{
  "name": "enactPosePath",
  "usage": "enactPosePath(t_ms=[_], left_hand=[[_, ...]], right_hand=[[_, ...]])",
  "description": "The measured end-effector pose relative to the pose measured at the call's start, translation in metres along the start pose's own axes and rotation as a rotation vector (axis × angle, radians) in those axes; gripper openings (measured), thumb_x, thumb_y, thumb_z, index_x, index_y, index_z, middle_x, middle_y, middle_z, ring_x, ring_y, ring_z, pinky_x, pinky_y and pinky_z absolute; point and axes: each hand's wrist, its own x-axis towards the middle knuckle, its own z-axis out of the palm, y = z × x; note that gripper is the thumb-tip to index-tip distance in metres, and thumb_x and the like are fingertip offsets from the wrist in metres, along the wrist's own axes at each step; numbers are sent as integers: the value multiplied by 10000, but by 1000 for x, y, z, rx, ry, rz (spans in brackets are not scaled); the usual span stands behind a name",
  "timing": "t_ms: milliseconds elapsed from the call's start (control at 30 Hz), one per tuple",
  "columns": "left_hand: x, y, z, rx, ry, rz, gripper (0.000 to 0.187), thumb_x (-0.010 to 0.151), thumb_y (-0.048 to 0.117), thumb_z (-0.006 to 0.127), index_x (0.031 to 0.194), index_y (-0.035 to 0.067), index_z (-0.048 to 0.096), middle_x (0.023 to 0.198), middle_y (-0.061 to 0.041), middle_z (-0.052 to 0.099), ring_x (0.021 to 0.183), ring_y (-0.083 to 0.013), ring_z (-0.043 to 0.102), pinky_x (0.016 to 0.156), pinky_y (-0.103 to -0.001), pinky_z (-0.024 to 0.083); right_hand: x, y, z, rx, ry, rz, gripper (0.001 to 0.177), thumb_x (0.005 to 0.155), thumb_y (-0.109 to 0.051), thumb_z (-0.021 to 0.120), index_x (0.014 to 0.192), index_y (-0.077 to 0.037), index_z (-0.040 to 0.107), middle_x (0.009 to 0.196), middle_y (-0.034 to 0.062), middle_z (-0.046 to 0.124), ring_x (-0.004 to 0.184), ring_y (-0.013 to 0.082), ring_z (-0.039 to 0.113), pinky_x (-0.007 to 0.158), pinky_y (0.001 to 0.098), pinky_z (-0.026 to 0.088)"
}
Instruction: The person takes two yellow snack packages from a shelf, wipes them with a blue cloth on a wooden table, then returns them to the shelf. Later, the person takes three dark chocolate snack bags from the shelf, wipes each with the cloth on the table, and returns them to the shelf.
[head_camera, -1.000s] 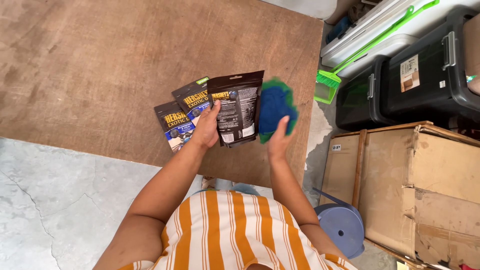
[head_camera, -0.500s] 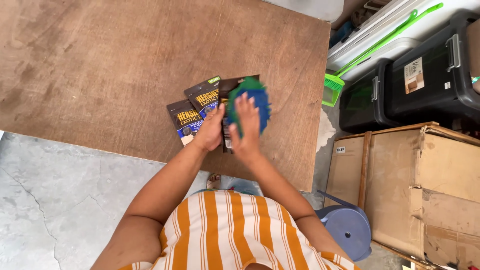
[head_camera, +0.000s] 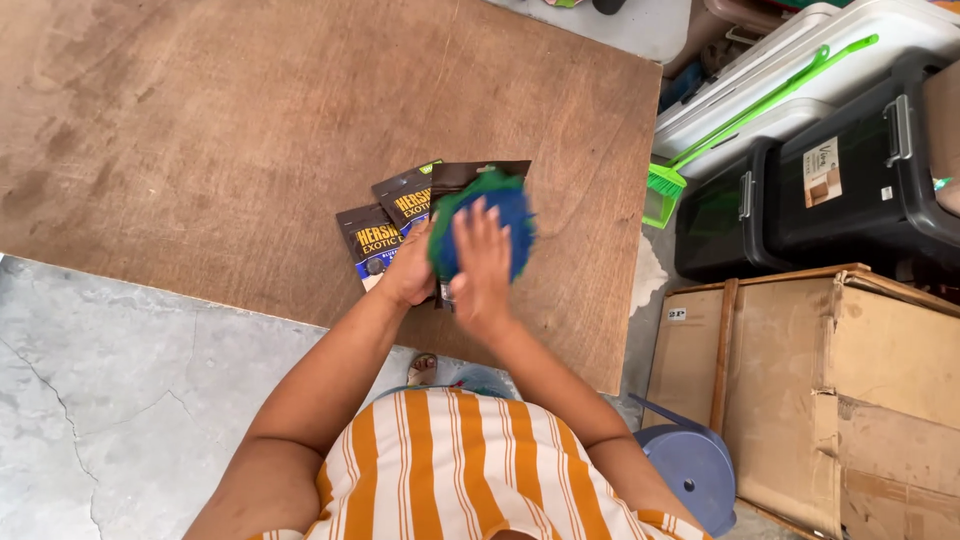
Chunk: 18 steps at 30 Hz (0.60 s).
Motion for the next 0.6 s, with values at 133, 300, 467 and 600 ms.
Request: enactPosePath(t_ms=[133, 300, 467, 600], left_hand=[[-10, 16, 4, -22, 94, -63, 423, 1087, 325, 361, 1362, 66, 553, 1271, -132, 672, 1086, -253, 704, 956, -426, 569], [-15, 6, -13, 95, -82, -62, 430, 1126, 300, 380, 1424, 38, 545, 1336, -111, 656, 1177, -201, 670, 1032, -377, 558], [-19, 20, -9, 106, -104, -73, 389, 1119, 276, 433, 1390, 35, 573, 1248, -106, 691, 1099, -203, 689, 971, -377, 571], [-21, 30, -8, 239, -73, 24, 363, 1088, 248, 490, 1374, 50, 596, 1255, -67, 690, 1098, -150, 683, 970, -333, 567]], right_hand=[[-11, 1, 2, 77, -163, -93, 738, 1090, -542, 218, 1632, -52, 319, 1723, 199, 248, 1616, 411, 232, 1299, 597, 99], [45, 29, -28, -120, 48, -102, 659, 1029, -473, 543, 1551, -82, 450, 1652, 222, 343, 1546, 409, 308, 1268, 564, 189], [52, 30, -17, -56, -22, -204, 651, 1049, -501, 543, 1531, -71, 458, 1528, 147, 507, 1443, 356, 469, 1237, 563, 304], [68, 27, -17, -2, 39, -309, 623, 1081, -530, 500, 1459, -35, 523, 1383, 166, 603, 1275, 374, 599, 1109, 518, 443]])
